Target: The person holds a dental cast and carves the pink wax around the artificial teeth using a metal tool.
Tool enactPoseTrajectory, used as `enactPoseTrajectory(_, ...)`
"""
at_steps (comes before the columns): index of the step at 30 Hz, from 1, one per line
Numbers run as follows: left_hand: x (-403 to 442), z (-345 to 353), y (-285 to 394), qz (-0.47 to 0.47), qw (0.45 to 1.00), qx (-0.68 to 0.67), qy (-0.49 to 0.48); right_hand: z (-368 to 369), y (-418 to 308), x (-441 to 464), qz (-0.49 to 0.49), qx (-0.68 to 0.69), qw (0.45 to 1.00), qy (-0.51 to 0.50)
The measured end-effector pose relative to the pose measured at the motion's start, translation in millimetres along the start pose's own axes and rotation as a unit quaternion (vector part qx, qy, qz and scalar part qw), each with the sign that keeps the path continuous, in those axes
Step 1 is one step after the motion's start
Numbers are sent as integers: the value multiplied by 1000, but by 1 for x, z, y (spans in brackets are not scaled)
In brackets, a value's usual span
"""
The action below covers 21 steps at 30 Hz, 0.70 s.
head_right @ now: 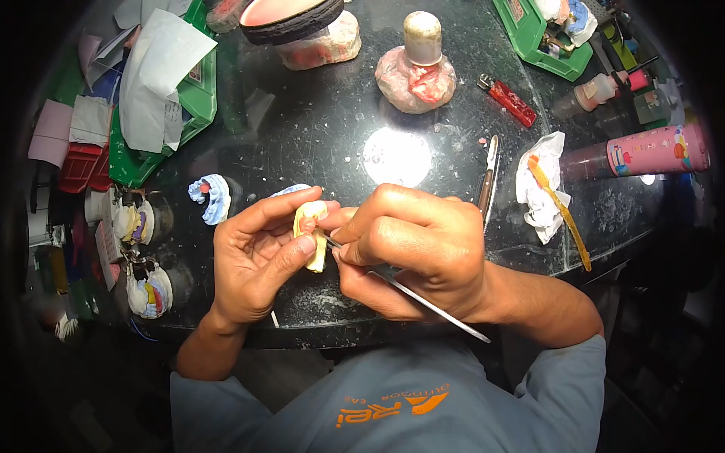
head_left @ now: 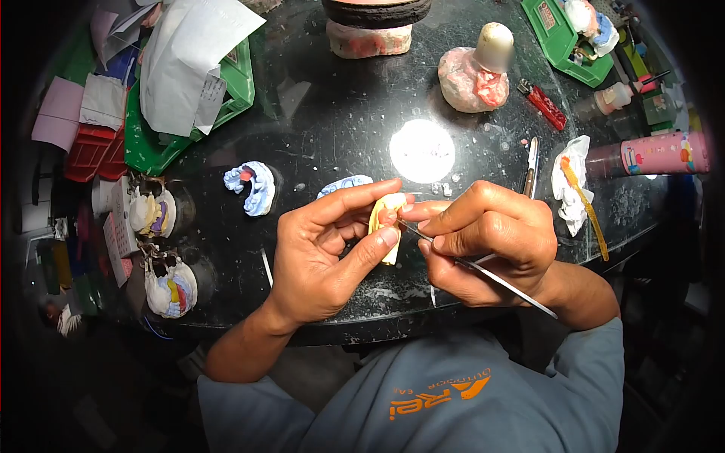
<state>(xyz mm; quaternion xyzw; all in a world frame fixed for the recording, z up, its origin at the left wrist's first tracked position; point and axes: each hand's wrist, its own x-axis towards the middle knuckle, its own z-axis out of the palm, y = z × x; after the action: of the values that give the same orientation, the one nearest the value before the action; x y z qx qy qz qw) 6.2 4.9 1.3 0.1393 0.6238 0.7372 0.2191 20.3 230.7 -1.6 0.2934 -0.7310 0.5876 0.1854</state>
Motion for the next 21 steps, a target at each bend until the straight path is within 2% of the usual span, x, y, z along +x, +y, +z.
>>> enactPoseTrajectory(12, 1, 0, 1, 5, 1000, 8, 1, 0, 1, 0, -2, -20, 1000, -7)
enactPoseTrajectory(15, 1, 5, -2, 20, 999, -22, 26, 0, 0, 1, 2, -24, 1000, -10)
enactPoseTrajectory(21, 1, 2, -4, 15, 999, -38, 16, -1, 0, 2, 6, -14, 1000, -5)
